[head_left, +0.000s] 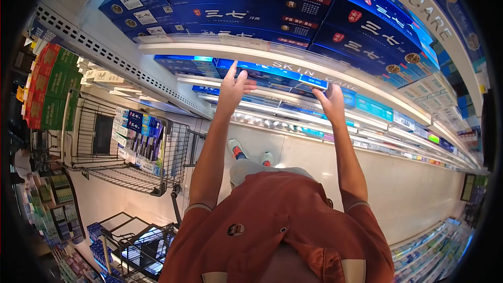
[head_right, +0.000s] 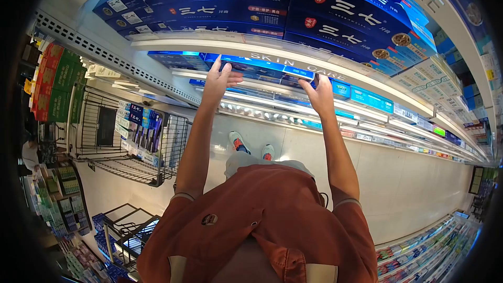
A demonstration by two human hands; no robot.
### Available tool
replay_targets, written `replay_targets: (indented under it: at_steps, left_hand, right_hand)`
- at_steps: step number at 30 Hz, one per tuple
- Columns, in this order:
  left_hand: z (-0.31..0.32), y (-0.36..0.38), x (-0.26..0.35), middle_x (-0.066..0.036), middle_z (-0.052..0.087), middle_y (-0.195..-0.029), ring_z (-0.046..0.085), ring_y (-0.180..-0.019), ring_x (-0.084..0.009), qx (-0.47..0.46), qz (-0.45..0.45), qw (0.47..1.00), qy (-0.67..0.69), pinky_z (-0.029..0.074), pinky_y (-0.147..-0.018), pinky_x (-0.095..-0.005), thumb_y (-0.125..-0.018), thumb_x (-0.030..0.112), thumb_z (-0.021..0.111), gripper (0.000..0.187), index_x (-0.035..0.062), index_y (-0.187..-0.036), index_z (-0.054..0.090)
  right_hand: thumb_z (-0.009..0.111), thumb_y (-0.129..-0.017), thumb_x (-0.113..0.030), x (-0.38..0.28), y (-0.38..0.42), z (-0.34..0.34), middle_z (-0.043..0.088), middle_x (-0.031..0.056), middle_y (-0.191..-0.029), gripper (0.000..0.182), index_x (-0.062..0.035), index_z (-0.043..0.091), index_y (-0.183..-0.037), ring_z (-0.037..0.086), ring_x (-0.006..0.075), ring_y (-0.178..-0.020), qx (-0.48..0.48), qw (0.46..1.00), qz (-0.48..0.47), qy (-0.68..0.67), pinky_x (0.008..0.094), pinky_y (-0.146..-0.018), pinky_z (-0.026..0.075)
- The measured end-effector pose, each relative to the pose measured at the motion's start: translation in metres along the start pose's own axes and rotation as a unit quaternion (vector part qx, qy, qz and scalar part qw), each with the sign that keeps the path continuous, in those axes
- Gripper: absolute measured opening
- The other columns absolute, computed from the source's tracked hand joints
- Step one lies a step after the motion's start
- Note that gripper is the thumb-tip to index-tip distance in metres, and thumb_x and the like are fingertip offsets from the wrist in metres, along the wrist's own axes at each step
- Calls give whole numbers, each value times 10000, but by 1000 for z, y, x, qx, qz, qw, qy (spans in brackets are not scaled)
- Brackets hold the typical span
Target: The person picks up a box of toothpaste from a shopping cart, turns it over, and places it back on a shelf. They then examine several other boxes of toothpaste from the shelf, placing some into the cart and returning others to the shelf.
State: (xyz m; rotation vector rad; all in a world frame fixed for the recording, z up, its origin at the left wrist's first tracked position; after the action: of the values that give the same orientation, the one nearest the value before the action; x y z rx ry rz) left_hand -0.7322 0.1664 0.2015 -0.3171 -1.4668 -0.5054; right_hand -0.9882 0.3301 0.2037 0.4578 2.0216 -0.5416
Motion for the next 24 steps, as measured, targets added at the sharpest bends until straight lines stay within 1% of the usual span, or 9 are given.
replay_targets:
  at_steps: [1,2,4,8,14,16,19,22,24]
  left_hand:
    - [0,-1,0,-195,655,-869,671,-731,-201,-1,0,1000,0,518,-602,-251,-976,216,439,537,-1,-1425,241]
    - [-1,-1,-1,-192,655,-874,670,-731,-199,3,5,1000,-1,517,-601,-249,-975,216,440,532,1,-1422,248]
    - [-3,-4,-2,-189,655,-880,669,-732,-196,7,11,1000,-1,516,-601,-247,-975,216,441,527,3,-1419,255]
    - [-7,-5,-1,-179,657,-884,665,-726,-188,29,20,999,-7,511,-595,-244,-962,190,460,537,-6,-1416,249]
    - [-13,-4,7,-162,653,-867,656,-706,-174,54,58,997,-14,503,-585,-234,-910,97,529,595,-49,-1404,233]
    - [-14,-2,9,-153,650,-853,654,-701,-168,63,63,996,-13,502,-586,-231,-896,79,545,610,-58,-1401,232]
    - [-18,-2,8,-139,642,-829,650,-697,-161,70,65,995,-14,506,-595,-232,-888,79,556,636,-62,-1405,214]
    - [-20,-3,6,-134,637,-819,649,-698,-162,76,72,994,-16,512,-610,-235,-881,68,561,664,-58,-1415,187]
    - [-22,-2,8,-138,638,-824,650,-701,-164,87,86,992,-28,512,-615,-233,-872,52,567,690,-62,-1418,160]
  right_hand:
    - [735,-767,-256,-4,-1,0,627,159,-873,361,33,616,-947,601,267,-854,-5,997,-10,76,350,-764,458]
    - [735,-767,-256,-7,-1,0,627,159,-873,361,33,616,-947,601,267,-854,-5,997,-10,76,350,-764,458]
    - [727,-757,-338,-19,-2,0,629,192,-886,392,19,649,-900,583,331,-836,-6,995,-25,101,395,-754,449]
    - [725,-759,-354,-24,-5,4,645,187,-878,404,18,658,-898,589,338,-828,-3,989,-38,142,404,-756,450]
    - [705,-773,-396,-31,-12,12,641,197,-764,438,29,658,-871,596,358,-731,-8,983,-54,173,403,-712,461]
    - [696,-777,-416,-29,-15,16,634,224,-750,472,44,657,-873,604,361,-710,-33,974,-11,222,405,-698,470]
    - [689,-805,-351,-50,-15,17,663,199,-800,386,21,674,-905,632,323,-702,-28,976,-50,208,371,-658,477]
    - [683,-810,-356,-38,-19,23,668,199,-841,393,14,665,-941,639,341,-755,-50,972,-28,229,380,-694,484]
    - [682,-810,-359,-42,-19,25,669,200,-858,404,16,658,-958,640,346,-785,-45,974,-46,217,381,-712,486]
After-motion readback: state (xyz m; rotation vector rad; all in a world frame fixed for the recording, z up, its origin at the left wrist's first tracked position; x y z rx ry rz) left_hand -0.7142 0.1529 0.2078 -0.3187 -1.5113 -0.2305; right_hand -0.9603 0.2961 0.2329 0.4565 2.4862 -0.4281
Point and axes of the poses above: each hand's wrist, its own y-axis away from the middle knuckle, its own z-axis out of the palm, x = y × z, the point moved 7 cm from there along -y, towards the middle knuckle
